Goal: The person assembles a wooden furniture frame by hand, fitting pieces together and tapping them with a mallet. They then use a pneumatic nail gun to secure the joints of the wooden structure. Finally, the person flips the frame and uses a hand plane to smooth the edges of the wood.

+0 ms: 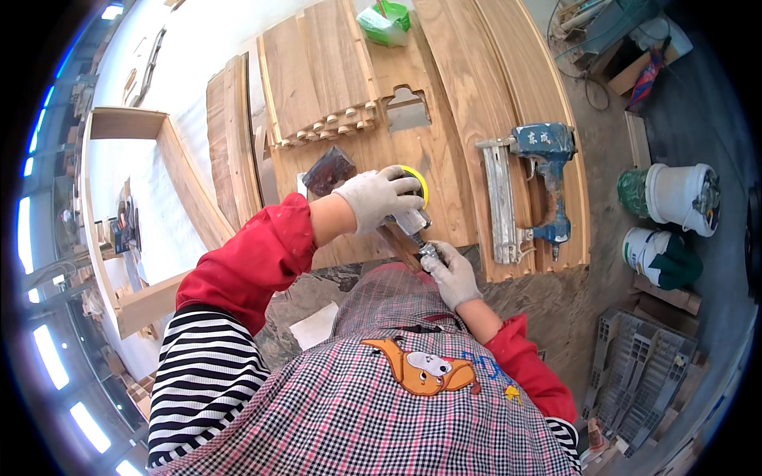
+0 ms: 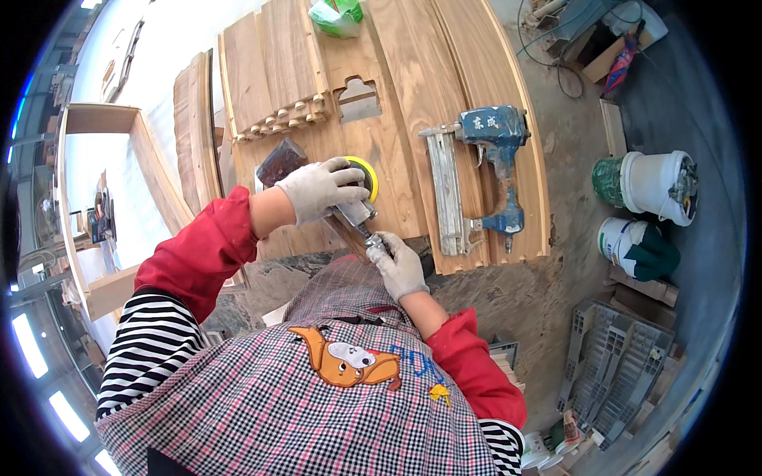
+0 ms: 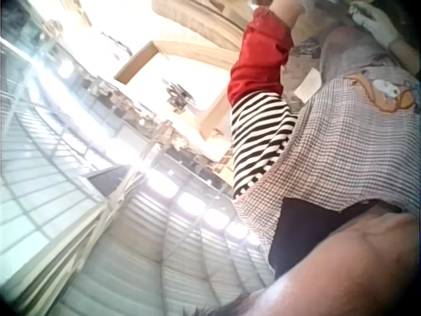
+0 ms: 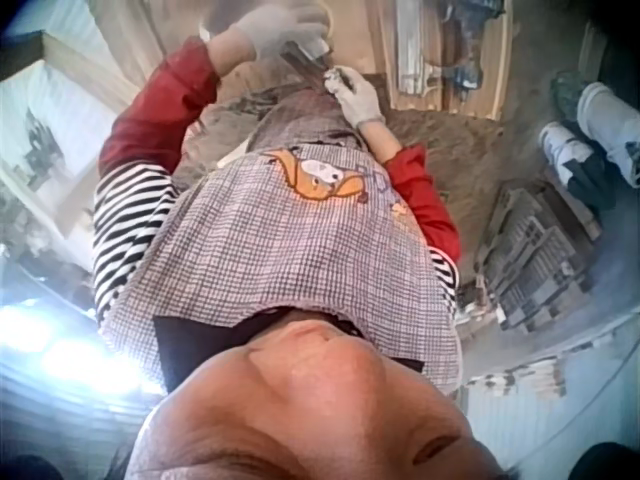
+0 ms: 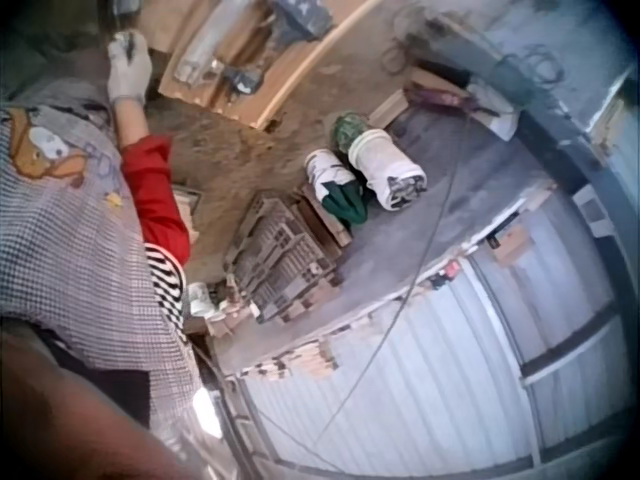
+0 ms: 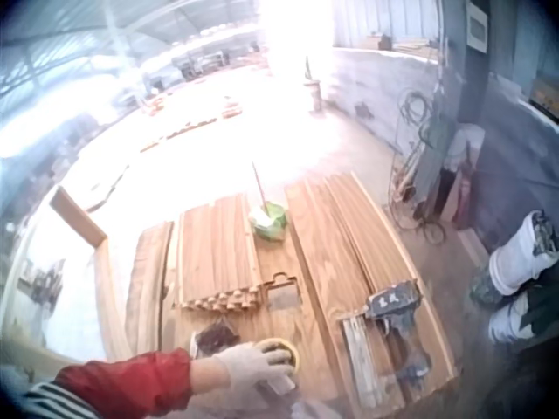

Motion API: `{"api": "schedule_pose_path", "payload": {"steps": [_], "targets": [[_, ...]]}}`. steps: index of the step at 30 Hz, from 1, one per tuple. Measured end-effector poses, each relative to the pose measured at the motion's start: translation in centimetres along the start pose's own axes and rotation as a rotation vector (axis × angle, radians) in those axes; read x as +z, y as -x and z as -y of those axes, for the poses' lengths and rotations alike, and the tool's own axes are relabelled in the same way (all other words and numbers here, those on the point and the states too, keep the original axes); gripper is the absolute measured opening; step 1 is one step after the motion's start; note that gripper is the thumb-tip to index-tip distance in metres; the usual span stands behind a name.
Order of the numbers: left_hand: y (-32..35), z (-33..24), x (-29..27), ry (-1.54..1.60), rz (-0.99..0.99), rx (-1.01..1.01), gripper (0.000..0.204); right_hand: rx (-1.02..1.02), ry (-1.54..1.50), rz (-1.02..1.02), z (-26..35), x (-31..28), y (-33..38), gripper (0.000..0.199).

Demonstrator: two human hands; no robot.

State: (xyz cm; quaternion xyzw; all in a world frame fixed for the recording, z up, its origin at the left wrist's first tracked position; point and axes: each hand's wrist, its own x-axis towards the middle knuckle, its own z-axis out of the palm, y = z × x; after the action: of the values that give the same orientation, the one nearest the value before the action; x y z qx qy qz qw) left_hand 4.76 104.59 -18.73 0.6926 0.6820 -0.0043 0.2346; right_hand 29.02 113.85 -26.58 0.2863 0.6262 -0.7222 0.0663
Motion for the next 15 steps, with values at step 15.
{"api": "schedule_pose_path", "payload": {"steps": [15], "targets": [[-1.6, 4.9, -1.3, 0.255, 0.15, 0.166, 0.091, 0.012, 0.65, -0.079, 4.6, 0.4, -1.8, 0.038]]}}
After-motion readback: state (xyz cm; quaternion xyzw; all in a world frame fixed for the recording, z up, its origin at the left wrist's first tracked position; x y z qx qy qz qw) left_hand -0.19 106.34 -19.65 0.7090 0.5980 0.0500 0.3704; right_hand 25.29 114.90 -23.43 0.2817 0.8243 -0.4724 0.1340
